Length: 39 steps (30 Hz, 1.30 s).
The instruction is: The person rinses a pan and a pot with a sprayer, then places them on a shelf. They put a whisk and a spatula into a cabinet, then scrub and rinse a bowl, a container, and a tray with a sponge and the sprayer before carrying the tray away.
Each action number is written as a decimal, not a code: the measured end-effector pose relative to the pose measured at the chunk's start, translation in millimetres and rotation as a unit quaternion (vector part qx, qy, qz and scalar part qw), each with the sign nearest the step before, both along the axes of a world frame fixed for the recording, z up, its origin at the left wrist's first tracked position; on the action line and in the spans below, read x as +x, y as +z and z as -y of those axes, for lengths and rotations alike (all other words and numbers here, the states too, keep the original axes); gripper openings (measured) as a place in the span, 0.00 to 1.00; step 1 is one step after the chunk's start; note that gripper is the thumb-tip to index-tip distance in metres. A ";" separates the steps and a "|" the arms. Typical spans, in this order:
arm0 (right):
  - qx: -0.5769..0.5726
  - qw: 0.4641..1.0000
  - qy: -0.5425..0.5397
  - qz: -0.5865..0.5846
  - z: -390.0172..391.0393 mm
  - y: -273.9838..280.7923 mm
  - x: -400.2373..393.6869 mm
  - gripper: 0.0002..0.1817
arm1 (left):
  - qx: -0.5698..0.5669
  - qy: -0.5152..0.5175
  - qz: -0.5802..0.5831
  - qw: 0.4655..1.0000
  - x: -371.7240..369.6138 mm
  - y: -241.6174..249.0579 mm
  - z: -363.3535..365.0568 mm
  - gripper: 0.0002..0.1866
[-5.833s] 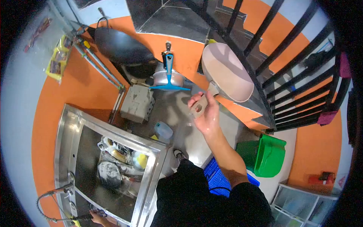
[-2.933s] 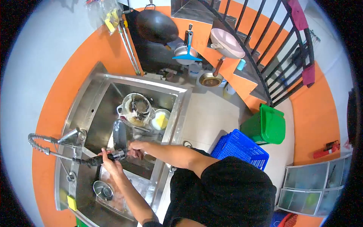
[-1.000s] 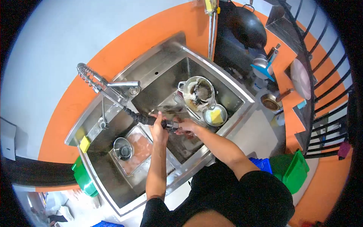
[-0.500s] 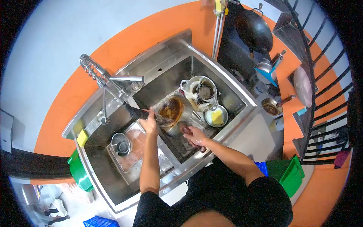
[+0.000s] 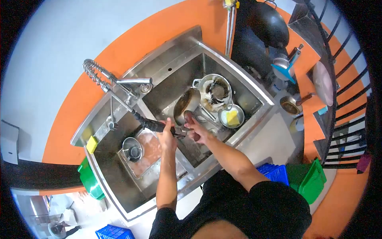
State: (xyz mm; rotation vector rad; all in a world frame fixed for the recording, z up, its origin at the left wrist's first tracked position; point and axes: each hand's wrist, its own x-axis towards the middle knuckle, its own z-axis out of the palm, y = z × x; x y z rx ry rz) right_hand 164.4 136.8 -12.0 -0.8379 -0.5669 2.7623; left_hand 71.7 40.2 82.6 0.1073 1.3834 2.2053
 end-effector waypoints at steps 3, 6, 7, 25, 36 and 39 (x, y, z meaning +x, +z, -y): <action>-0.026 0.997 0.035 0.062 -8.3 -43.3 -3.7 0.09 | 0.011 -0.003 0.014 1.000 -2.6 -6.3 -1.8 0.12; -0.056 0.998 0.036 -0.019 2.7 -30.7 -1.6 0.07 | 0.047 -0.007 -0.004 0.999 3.6 -5.6 -11.7 0.11; -0.073 0.996 0.050 -0.028 7.5 -26.8 0.4 0.08 | 0.051 0.007 -0.035 0.998 4.8 -5.5 -15.2 0.11; 0.009 0.976 0.211 0.060 3.4 39.3 76.2 0.18 | 0.066 0.081 -0.094 0.990 -33.7 -16.0 -52.8 0.10; 0.150 0.936 0.287 0.138 -0.4 74.2 132.4 0.14 | -0.039 0.136 -0.153 0.978 -71.0 -36.2 -71.0 0.12; 0.120 0.948 0.275 0.107 -14.0 67.7 149.6 0.13 | -0.085 0.109 -0.159 0.977 -59.0 -27.7 -51.0 0.12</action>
